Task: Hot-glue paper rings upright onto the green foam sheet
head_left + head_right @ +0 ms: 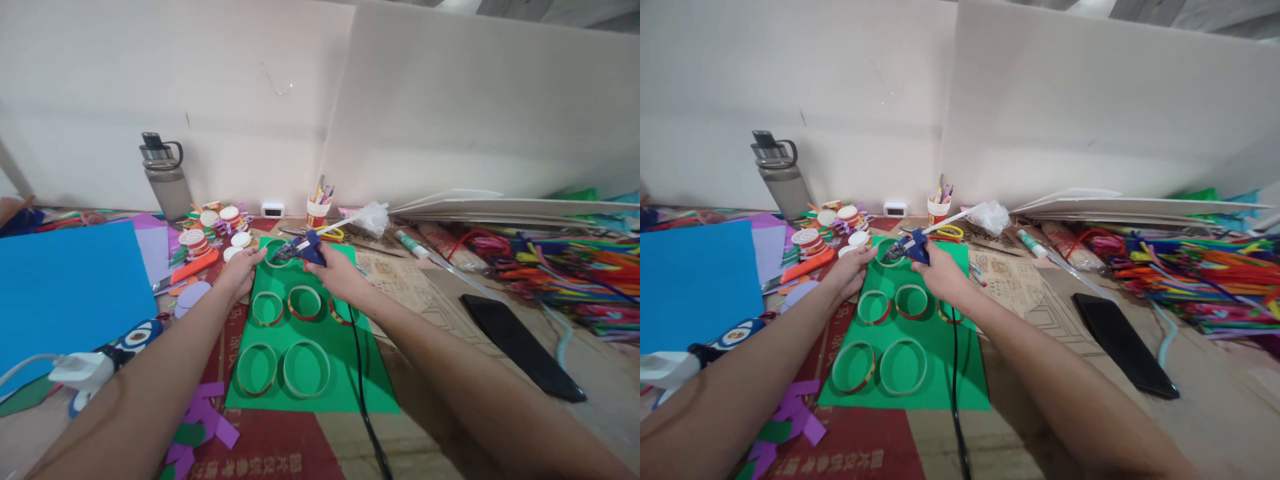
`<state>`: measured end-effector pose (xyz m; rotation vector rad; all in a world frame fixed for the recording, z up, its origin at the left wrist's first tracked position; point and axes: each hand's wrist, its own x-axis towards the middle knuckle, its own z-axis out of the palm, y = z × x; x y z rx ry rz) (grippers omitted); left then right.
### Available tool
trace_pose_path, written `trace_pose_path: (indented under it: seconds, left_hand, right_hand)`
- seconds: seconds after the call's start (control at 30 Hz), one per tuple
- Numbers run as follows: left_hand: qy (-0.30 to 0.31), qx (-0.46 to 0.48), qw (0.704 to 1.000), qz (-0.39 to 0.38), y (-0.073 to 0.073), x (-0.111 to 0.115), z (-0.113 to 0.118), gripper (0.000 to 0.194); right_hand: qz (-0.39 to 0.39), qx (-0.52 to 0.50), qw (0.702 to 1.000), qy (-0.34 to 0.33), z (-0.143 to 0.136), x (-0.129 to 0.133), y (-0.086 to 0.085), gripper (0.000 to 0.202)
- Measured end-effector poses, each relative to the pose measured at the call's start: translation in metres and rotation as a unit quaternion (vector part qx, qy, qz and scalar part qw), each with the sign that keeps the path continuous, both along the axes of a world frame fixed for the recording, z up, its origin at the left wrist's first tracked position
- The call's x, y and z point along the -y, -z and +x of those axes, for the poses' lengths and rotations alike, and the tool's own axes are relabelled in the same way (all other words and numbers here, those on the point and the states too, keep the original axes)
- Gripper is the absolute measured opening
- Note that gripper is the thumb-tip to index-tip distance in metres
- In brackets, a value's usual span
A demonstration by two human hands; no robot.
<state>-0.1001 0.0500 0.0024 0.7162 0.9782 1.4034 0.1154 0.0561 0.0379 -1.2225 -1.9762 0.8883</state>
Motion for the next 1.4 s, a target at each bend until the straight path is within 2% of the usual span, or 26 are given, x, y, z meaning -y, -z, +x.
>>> trace_pose_path:
  seconds: [0.17, 0.47, 0.87, 1.2, 1.4]
  left_hand:
    - [-0.012, 0.006, 1.000, -0.005, -0.005, 0.001, 0.001, 0.004]
    - [-0.003, -0.010, 1.000, 0.002, -0.005, 0.001, 0.002, 0.009]
    - [-0.005, -0.012, 1.000, 0.018, -0.004, 0.000, 0.001, 0.006]
    - [-0.006, -0.018, 1.000, 0.023, -0.001, -0.002, -0.001, 0.002]
    - [-0.007, -0.018, 1.000, 0.019, -0.005, 0.000, 0.001, 0.004]
  right_hand:
    - [0.017, 0.037, 0.999, -0.008, -0.002, -0.001, 0.002, 0.033]
    - [0.024, 0.037, 0.999, -0.002, -0.009, -0.002, 0.005, 0.039]
    - [0.034, 0.065, 0.997, 0.013, -0.012, 0.004, -0.004, 0.040]
    - [0.042, 0.140, 0.989, -0.010, -0.001, 0.006, -0.021, 0.039]
    - [0.027, 0.099, 0.995, -0.004, -0.007, 0.001, -0.012, 0.040]
